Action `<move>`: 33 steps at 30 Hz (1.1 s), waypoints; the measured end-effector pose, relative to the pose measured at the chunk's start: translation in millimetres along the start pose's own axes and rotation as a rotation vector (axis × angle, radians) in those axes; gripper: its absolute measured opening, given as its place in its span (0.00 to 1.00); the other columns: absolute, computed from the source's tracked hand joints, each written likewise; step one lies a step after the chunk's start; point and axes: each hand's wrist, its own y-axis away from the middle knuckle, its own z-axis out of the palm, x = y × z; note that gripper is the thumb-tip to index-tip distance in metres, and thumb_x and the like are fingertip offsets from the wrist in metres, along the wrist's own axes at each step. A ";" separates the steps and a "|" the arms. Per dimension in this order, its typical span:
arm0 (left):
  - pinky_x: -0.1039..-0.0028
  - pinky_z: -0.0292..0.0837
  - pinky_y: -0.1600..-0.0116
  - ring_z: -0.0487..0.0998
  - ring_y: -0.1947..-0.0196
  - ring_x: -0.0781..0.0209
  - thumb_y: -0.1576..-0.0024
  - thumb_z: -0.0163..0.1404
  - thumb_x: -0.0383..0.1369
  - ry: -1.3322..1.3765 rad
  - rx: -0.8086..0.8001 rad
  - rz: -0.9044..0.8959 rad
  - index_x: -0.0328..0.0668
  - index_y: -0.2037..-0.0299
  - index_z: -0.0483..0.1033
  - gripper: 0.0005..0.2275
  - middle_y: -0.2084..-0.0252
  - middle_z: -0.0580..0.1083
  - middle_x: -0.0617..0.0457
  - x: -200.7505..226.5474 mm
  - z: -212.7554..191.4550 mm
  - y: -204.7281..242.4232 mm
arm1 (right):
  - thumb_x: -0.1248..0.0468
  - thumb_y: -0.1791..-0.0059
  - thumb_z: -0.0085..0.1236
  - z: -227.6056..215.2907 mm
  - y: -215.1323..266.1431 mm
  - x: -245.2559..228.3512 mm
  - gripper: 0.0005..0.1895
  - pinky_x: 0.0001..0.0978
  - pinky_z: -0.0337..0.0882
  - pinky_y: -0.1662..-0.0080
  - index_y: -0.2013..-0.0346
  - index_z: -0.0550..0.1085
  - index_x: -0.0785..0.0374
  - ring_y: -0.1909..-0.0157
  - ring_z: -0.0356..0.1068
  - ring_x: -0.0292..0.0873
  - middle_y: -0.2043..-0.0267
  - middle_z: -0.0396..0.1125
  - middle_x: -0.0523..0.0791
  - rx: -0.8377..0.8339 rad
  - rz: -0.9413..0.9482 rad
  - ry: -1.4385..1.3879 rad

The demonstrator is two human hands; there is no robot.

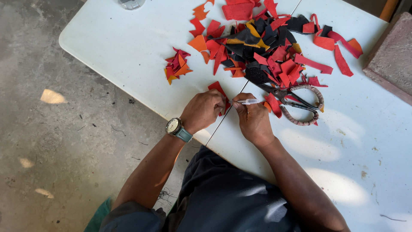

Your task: The person marks lines on small red leather scraps using a pen and then cuts along those marks using shears.

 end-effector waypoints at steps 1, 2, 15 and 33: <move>0.64 0.76 0.57 0.80 0.65 0.51 0.49 0.54 0.21 0.005 0.000 -0.007 0.38 0.70 0.80 0.04 0.61 0.79 0.50 -0.4 -0.8 -0.5 | 0.66 0.44 0.55 -0.8 0.1 -1.2 0.06 0.35 0.70 0.67 0.55 0.72 0.66 0.71 0.73 0.45 0.69 0.72 0.49 -0.004 -0.003 0.008; 0.63 0.76 0.57 0.80 0.65 0.51 0.48 0.54 0.21 0.011 0.000 -0.014 0.38 0.70 0.80 0.03 0.62 0.79 0.50 -0.7 -1.6 -1.0 | 0.66 0.44 0.56 -1.6 0.3 -2.2 0.06 0.35 0.70 0.67 0.55 0.72 0.67 0.71 0.73 0.45 0.69 0.72 0.49 -0.009 -0.005 0.017; 0.60 0.73 0.54 0.79 0.63 0.49 0.48 0.55 0.26 -0.065 -0.061 -0.019 0.40 0.72 0.79 0.02 0.62 0.78 0.52 3.7 -7.9 -4.4 | 0.71 0.44 0.53 -3.6 16.5 -13.1 0.04 0.36 0.73 0.62 0.55 0.68 0.67 0.63 0.74 0.50 0.60 0.72 0.50 -0.032 -0.159 0.008; 0.58 0.64 0.49 0.79 0.66 0.56 0.52 0.57 0.28 -0.224 -0.183 0.004 0.45 0.78 0.80 0.04 0.68 0.78 0.55 -2.0 -11.1 -24.9 | 0.72 0.46 0.57 -2.1 22.6 -29.8 0.07 0.34 0.74 0.65 0.55 0.71 0.66 0.66 0.75 0.47 0.60 0.73 0.49 -0.077 -0.178 0.095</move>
